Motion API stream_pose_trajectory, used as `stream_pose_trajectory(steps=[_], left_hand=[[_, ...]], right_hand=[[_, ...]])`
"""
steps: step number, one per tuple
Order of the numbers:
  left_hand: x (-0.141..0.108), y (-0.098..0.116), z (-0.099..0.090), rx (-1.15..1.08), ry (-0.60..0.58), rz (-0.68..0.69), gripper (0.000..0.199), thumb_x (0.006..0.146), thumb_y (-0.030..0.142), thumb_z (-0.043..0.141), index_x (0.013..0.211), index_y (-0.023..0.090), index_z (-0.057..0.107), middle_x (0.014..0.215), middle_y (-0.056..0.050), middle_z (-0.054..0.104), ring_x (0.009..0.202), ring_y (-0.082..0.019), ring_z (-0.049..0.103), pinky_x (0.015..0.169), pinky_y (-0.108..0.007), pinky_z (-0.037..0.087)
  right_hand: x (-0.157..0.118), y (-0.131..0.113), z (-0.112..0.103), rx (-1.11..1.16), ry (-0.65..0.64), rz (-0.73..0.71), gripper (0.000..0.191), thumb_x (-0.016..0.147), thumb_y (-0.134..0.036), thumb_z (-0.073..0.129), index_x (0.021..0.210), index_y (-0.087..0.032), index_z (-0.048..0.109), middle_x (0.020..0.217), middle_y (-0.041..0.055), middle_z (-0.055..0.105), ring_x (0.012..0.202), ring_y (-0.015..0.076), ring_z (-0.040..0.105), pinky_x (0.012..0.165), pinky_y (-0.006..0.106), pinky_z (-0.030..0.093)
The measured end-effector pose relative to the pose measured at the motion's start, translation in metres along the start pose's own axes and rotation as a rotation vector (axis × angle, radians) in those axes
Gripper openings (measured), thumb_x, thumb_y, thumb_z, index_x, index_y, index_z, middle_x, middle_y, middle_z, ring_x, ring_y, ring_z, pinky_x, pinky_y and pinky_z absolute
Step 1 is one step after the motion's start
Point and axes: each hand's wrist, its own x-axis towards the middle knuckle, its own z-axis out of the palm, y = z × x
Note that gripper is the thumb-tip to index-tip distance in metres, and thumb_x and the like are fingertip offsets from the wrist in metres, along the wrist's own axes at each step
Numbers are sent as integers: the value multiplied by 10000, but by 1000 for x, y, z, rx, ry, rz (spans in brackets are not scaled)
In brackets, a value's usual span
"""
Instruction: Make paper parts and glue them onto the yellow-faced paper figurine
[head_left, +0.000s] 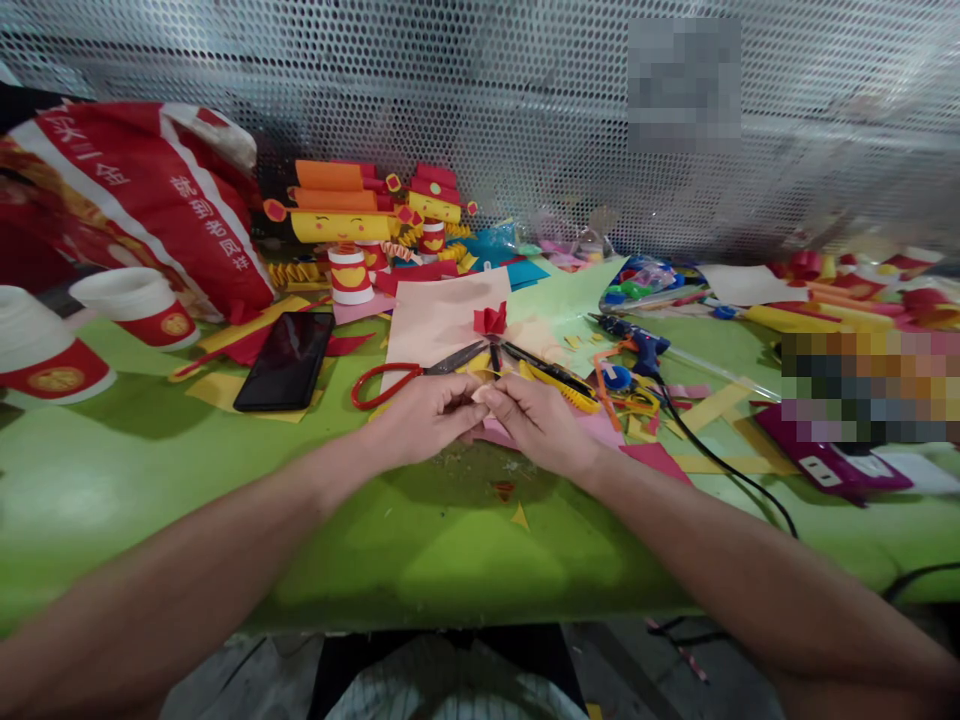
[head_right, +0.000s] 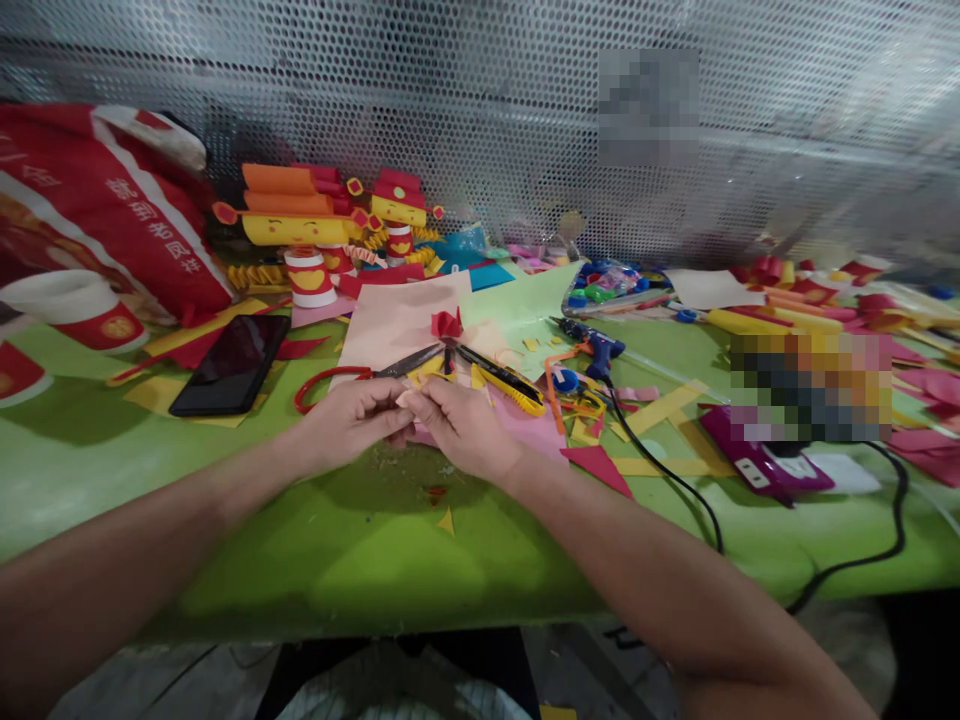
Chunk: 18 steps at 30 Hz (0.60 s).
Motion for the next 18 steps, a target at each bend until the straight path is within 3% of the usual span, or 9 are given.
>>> stream_pose_trajectory(steps=[5,11,15,18], left_hand=[[2,-5,2,-164,46,-14,145,786,278,504,817,160,583,720,12,589,637,-100,543,582,-214,456],[3,-8,1,-14,75,77,162,799,286,522,817,152,610,709,10,611,624,-94,538,556,-193,436],[3,-13,-2,217,151,164,217,850,315,483,819,150,621,696,-1,634,601,-102,554,535,-198,424],[2,-19,-4,513,197,327,228,877,269,438,862,161,638,789,-34,678,690,-134,605,606,-233,456]], right_hand=[[1,4,0,16,11,11,446,906,-531,343,659,-188,487,579,-19,453,527,96,422,501,235,331],[0,8,0,122,-19,60,410,872,-545,429,706,-186,537,593,-19,498,544,96,464,520,233,358],[1,10,-2,383,-26,264,456,823,-624,449,812,-182,561,674,-9,557,521,92,522,508,240,414],[4,10,-4,669,-49,497,500,814,-652,429,781,-170,556,621,-16,558,426,80,514,425,230,421]])
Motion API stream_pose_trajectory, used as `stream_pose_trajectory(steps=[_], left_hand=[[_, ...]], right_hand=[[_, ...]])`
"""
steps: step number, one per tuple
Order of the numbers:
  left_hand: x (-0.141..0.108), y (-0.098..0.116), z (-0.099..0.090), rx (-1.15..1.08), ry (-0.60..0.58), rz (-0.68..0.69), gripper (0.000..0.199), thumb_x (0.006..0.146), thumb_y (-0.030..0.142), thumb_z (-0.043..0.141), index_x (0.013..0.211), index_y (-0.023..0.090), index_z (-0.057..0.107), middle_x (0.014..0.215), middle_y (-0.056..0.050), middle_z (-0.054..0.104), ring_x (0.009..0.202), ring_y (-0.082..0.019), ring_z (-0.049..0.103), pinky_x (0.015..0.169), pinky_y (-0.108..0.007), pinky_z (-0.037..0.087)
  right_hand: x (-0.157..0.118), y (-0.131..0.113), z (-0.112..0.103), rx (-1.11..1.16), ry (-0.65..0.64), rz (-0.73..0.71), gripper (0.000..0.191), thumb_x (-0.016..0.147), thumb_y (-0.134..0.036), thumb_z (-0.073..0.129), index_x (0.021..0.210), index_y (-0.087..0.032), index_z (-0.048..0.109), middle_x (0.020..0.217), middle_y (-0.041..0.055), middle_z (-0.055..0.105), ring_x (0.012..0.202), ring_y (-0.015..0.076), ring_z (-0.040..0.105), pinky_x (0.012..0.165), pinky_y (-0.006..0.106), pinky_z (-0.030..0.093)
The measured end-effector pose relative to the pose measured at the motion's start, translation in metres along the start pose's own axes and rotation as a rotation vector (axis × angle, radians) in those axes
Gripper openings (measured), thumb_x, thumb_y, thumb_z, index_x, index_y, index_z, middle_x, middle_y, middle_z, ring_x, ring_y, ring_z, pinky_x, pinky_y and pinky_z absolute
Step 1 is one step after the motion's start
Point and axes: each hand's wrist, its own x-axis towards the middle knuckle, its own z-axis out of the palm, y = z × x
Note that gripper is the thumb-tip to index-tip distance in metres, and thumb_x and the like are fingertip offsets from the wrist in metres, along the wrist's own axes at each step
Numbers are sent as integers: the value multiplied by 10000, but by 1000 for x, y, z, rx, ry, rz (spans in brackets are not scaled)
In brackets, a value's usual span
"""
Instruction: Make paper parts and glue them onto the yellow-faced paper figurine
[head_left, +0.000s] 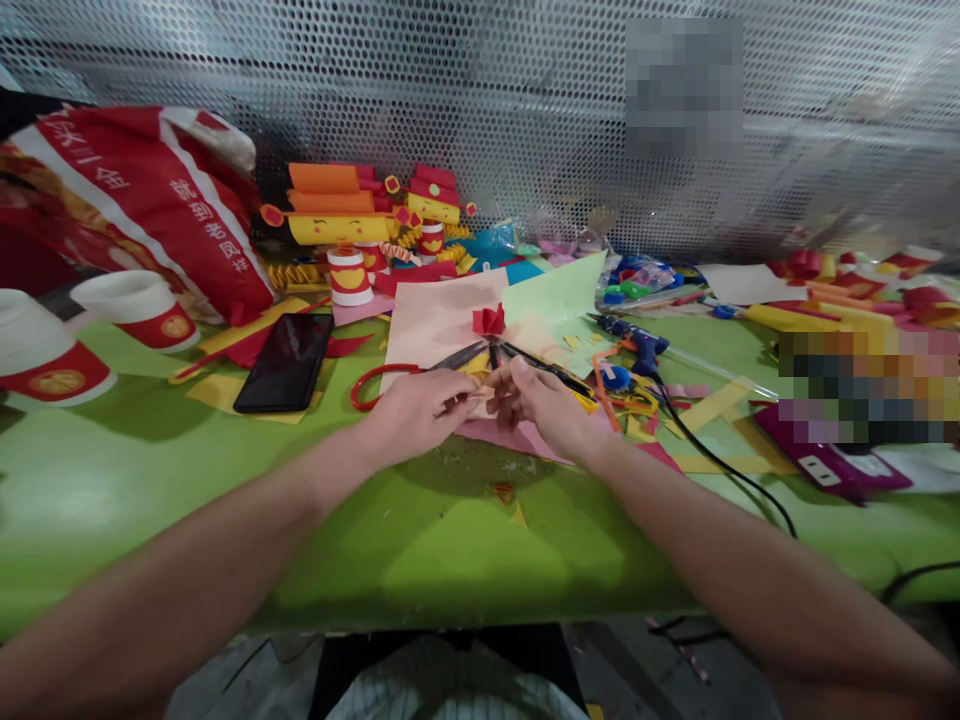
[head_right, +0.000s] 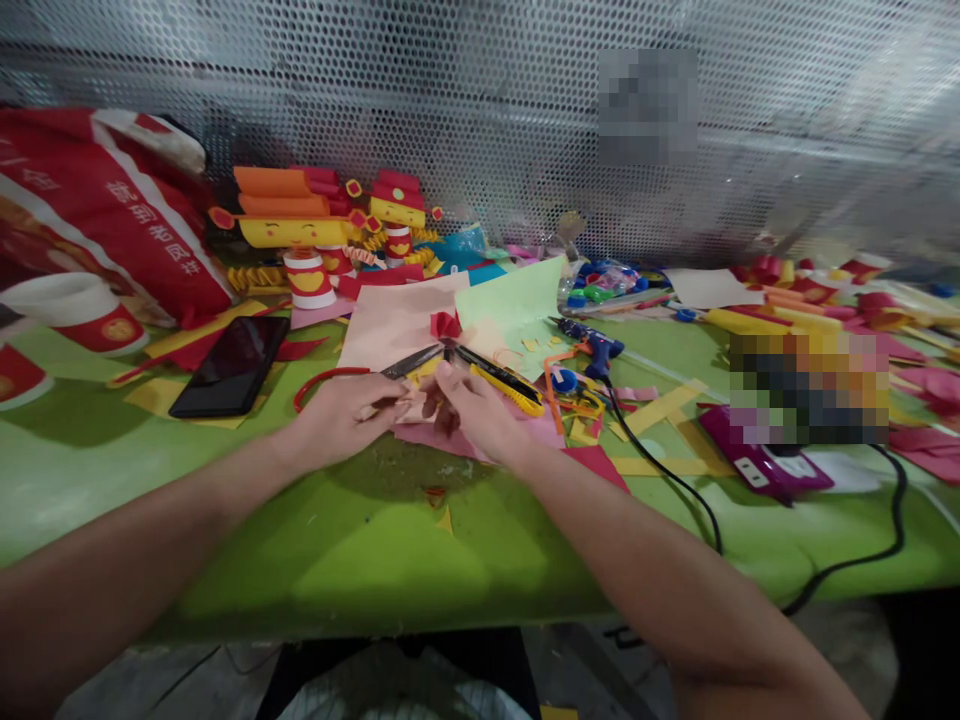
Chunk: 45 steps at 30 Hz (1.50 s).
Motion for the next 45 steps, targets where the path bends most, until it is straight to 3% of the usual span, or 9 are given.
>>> stream_pose_trajectory(steps=[4,8,12,17,23,26,30,36,45], left_hand=[[-1,-2,-3,277,-5,271,308,913,200,347,879,197,654,921,-50,690,822,-149,627,711,-263,483],[-1,1,-7,433,22,381,338,912,169,328,846,181,659,902,-67,700,827,-178,636,726,-304,500],[-2,0,-5,413,53,305,319,909,180,355,858,194,670,883,-61,706,806,-175,645,705,-303,511],[-4,-1,-1,263,95,200,272,888,196,401,841,214,669,914,-52,704,853,-169,649,735,-282,503],[-1,12,-1,-216,44,-269,325,809,239,470,1121,162,513,967,-71,655,753,-147,634,661,-264,512],[3,16,2,-486,38,-434,320,784,361,540,1032,161,510,882,-44,629,656,-125,595,589,-249,497],[8,18,6,-573,12,-566,271,759,438,576,801,178,513,676,13,575,580,-115,545,523,-228,457],[12,13,-2,-499,-62,-557,207,757,374,547,705,179,503,606,39,532,530,-92,492,484,-198,419],[26,10,-7,-399,-186,-476,140,762,301,542,686,185,520,515,65,484,494,-89,459,454,-181,346]], right_hand=[[3,-1,-1,215,-189,258,376,761,-535,607,692,-173,536,527,-24,573,374,86,509,365,221,434],[5,4,-1,326,-290,326,336,709,-480,695,712,-176,551,526,-29,605,387,94,549,345,203,440],[6,6,1,394,-252,303,401,660,-532,717,699,-170,550,511,-38,605,402,88,572,343,177,437],[7,1,0,443,-337,310,408,575,-459,801,704,-157,559,521,-58,605,397,79,585,392,171,482],[8,-3,4,463,-154,147,359,587,-398,808,706,-153,574,552,-55,624,385,53,564,395,150,463],[8,-1,8,478,-64,100,367,566,-405,816,698,-162,575,529,-63,618,393,60,566,410,162,466],[8,2,9,500,-30,102,387,516,-419,832,702,-170,601,542,-62,636,412,65,577,429,173,468],[8,1,0,460,-87,158,334,546,-343,830,748,-160,637,613,-34,654,482,72,594,508,208,493],[8,-13,-7,182,-54,76,290,550,-315,809,639,-149,588,572,-63,567,510,66,553,544,227,458]])
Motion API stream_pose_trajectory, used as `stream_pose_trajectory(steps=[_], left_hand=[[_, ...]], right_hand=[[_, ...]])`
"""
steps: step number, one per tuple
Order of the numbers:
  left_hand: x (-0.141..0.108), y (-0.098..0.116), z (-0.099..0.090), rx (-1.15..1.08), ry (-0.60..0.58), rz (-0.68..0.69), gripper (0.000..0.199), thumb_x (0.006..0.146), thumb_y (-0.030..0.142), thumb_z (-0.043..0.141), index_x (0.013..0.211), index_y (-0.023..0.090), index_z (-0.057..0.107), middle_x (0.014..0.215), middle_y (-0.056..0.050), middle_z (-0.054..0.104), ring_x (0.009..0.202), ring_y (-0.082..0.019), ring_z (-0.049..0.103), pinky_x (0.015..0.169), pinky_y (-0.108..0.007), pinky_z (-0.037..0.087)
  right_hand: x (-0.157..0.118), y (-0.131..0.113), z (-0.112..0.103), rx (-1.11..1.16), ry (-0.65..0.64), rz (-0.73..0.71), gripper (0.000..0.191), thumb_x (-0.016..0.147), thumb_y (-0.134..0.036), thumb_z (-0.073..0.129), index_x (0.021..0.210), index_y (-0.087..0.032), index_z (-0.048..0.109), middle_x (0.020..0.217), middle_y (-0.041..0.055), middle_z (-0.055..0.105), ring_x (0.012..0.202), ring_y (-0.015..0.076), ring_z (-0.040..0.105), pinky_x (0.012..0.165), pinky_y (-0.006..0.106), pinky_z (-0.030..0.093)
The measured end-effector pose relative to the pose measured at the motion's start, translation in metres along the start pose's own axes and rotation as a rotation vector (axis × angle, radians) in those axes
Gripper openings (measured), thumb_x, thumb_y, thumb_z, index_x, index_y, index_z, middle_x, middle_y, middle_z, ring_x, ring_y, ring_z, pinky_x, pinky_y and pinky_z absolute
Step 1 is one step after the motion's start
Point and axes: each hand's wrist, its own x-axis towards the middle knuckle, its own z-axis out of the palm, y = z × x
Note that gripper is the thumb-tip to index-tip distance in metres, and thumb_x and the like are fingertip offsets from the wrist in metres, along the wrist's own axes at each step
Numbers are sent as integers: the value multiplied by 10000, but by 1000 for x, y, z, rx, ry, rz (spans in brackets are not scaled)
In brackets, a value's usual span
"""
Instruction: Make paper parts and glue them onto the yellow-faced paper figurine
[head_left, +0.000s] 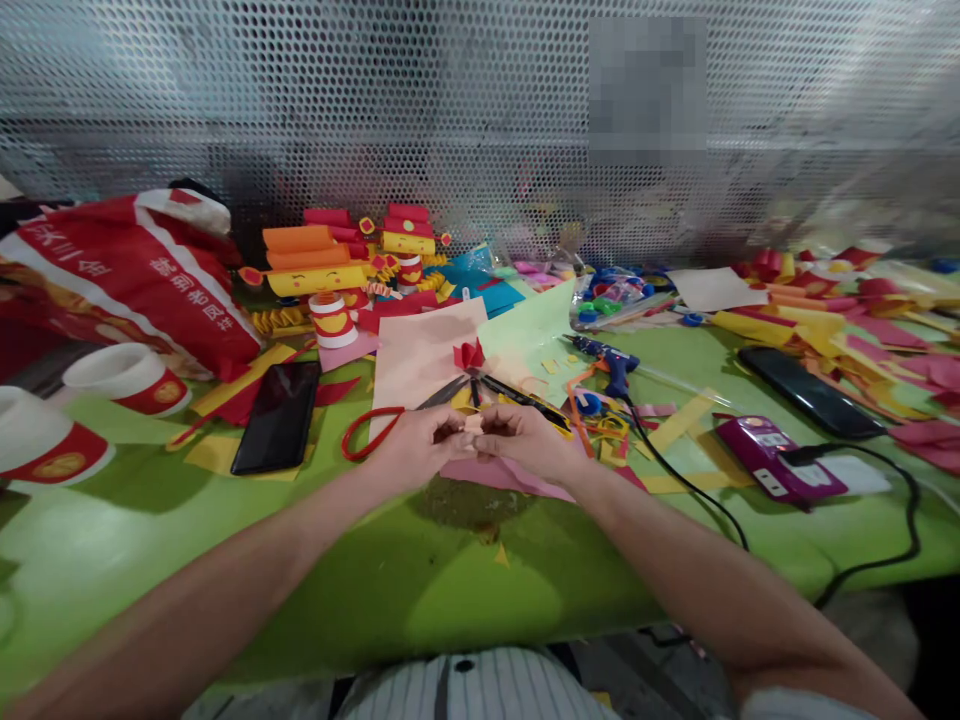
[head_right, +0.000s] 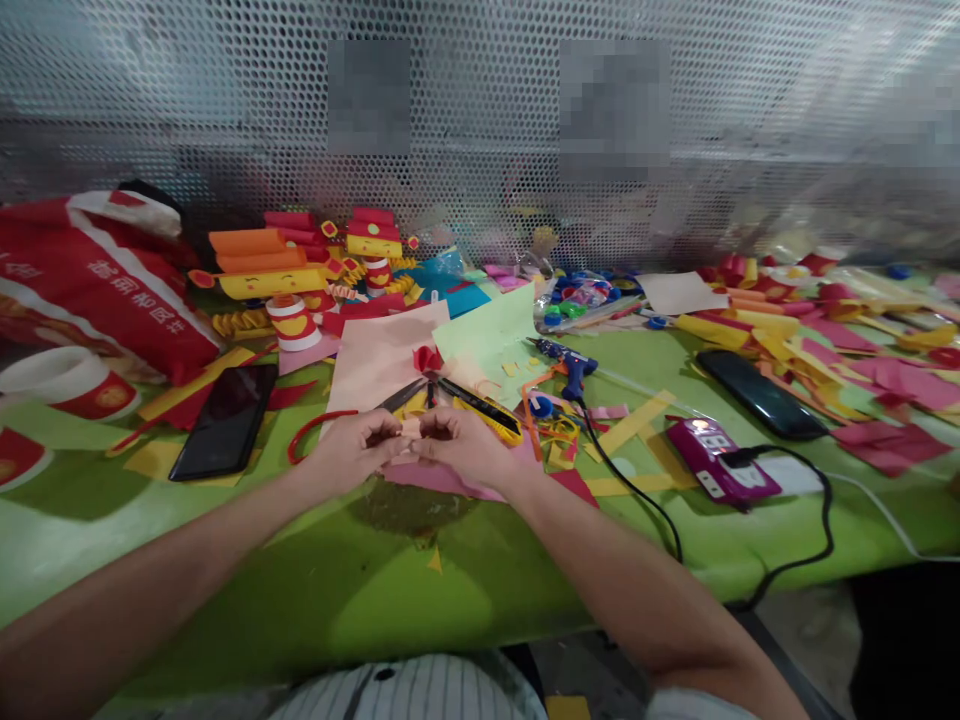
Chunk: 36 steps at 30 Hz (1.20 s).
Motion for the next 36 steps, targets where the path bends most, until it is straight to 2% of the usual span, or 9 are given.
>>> stream_pose_trajectory(steps=[4,6,10,12,14,22,25,31,36], left_hand=[[6,4,-6,15,-11,23,172,796,328,497,719,180,539,566,48,515,517,-96,472,479,-193,376],[7,4,-11,115,27,48,228,846,350,421,792,176,558,663,15,572,590,-118,523,544,-220,421],[5,-7,-22,663,152,-19,246,855,275,387,969,168,576,1001,-103,613,932,-234,591,766,-335,471],[2,-13,-25,880,90,-120,278,836,235,395,1034,149,571,1074,-140,592,1009,-278,576,824,-379,465],[-2,-17,-25,958,1,-182,321,842,256,383,1085,137,555,1094,-155,583,1006,-293,582,827,-399,472],[-8,-16,-30,953,-171,-266,504,795,212,401,1295,156,397,1100,-162,582,968,-299,624,788,-394,483],[-7,-19,-31,930,-141,-272,538,807,229,403,1339,166,354,1080,-170,611,942,-309,636,751,-399,487],[-7,-12,-34,801,44,-231,464,806,297,468,1259,194,457,1102,-132,634,907,-281,642,725,-365,481],[-13,-13,-33,577,0,-50,440,804,190,416,1228,142,522,866,-78,646,776,-205,626,708,-304,479]], right_hand=[[1,-2,-1,15,39,-10,313,560,-361,799,650,-158,579,552,-64,557,495,71,551,534,232,464],[3,0,-3,44,87,-35,323,582,-396,784,675,-164,579,538,-57,572,482,78,555,519,235,467],[8,5,-10,155,196,-98,369,587,-449,771,717,-188,545,503,-60,587,435,86,552,476,231,458],[9,5,-12,187,227,-110,377,590,-444,771,699,-198,507,502,-66,587,430,83,549,479,230,463],[10,4,-13,214,241,-110,389,586,-439,774,683,-205,479,498,-74,577,432,81,545,488,233,473],[10,-2,-13,315,265,-128,396,543,-410,810,681,-212,496,499,-89,538,425,63,513,461,200,466],[10,-2,-14,352,256,-134,379,558,-395,811,700,-216,508,517,-90,540,453,58,521,473,187,481],[11,-3,-16,420,303,-193,346,553,-369,821,694,-214,547,559,-88,574,461,55,537,457,176,492],[11,-3,-14,479,339,-194,331,523,-329,844,686,-208,582,594,-86,605,454,54,548,449,181,508]])
